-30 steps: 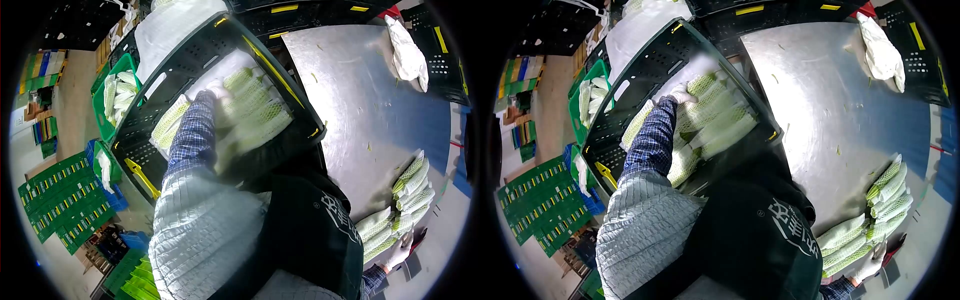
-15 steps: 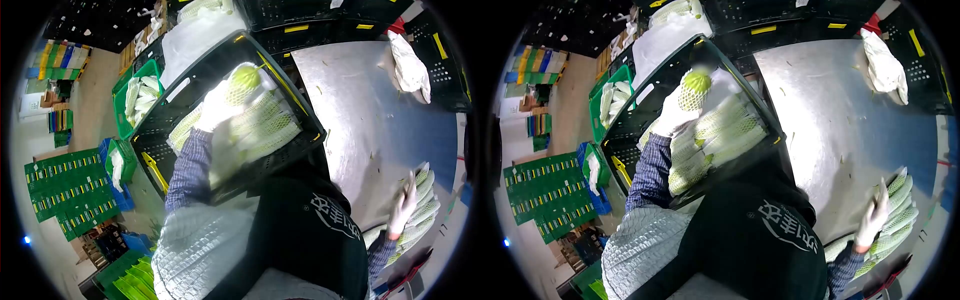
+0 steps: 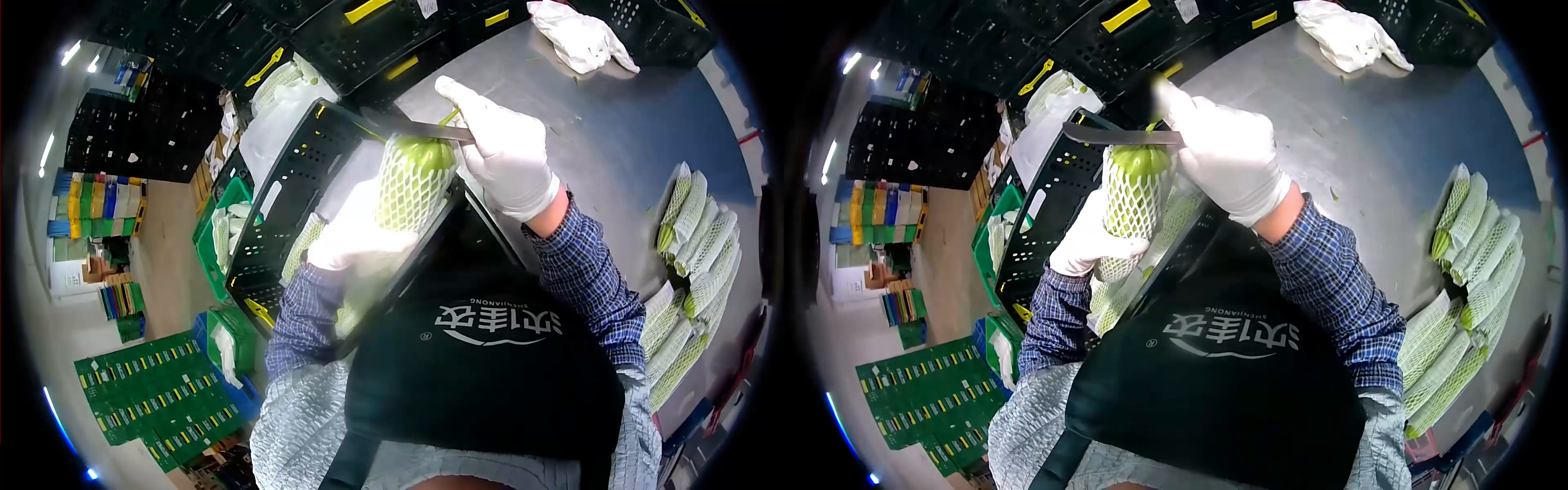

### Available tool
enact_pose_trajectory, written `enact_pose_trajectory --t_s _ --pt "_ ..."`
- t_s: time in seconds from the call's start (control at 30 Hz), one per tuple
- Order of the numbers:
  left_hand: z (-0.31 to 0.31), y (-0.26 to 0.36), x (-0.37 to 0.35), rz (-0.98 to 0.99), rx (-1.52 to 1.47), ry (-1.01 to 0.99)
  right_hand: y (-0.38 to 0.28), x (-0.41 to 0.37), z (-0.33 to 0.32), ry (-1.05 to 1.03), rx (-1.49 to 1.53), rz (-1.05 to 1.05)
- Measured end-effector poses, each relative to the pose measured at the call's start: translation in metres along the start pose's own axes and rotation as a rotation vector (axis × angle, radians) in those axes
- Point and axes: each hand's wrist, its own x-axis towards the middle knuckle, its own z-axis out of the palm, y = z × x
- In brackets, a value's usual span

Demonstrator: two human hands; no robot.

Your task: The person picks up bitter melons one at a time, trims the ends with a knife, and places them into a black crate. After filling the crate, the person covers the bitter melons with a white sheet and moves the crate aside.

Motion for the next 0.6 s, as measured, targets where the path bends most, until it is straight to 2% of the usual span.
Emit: enact_pose_trajectory --t_s 0.03,0.07,0.1,0.13,0.2,0.23,0.27,0.3,0.37,0.4,0.47,0.53,0.57,0.6 --pt "0.0 -0.001 -0.001 0.008 0.021 -0.009 0.011 -0.007 0.007 0.087 -0.028 -0.074" --pt "0.0 -0.001 -0.005 0.016 0.038 -0.011 0.028 -0.017 0.011 0.058 0.092 -0.04" --pt "-0.007 0.006 -0.006 0.007 0.182 -0.165 0.04 -0.029 0.007 -0.266 -0.154 0.237" --pt "0.017 0.026 -0.015 0.154 0.465 -0.125 0.074 -0.06 0.014 -0.334 -0.201 0.297" --pt "0.008 0.024 -0.009 0.442 0.696 -0.097 0.11 -0.11 0.02 -0.183 0.087 0.368" --pt "0.006 0.023 -0.008 0.586 0.811 -0.054 0.106 -0.107 0.018 -0.299 0.173 0.65" --pt "0.014 0.037 -0.003 0.447 0.952 -0.047 0.098 -0.102 0.016 -0.301 0.317 0.73" --pt "0.028 0.051 -0.013 0.386 0.958 -0.01 0.085 -0.091 0.016 -0.288 0.466 0.74" --pt "0.028 0.031 0.004 1.017 0.814 0.032 0.057 -0.072 0.017 -0.229 0.723 0.783" --pt "0.043 0.039 0.013 1.014 1.047 0.057 0.048 -0.066 0.016 -0.21 0.81 0.805" --pt "0.053 0.034 0.03 1.237 1.095 0.217 0.029 -0.054 0.016 -0.156 0.981 0.85" --pt "0.059 0.029 0.039 1.335 1.151 0.366 0.013 -0.042 0.016 -0.072 1.16 0.906" --pt "0.058 0.029 0.038 1.364 1.236 0.417 0.009 -0.036 0.015 -0.036 1.248 0.936" --pt "0.053 0.028 0.032 1.286 1.281 0.428 0.007 -0.031 0.016 0.007 1.348 0.957"
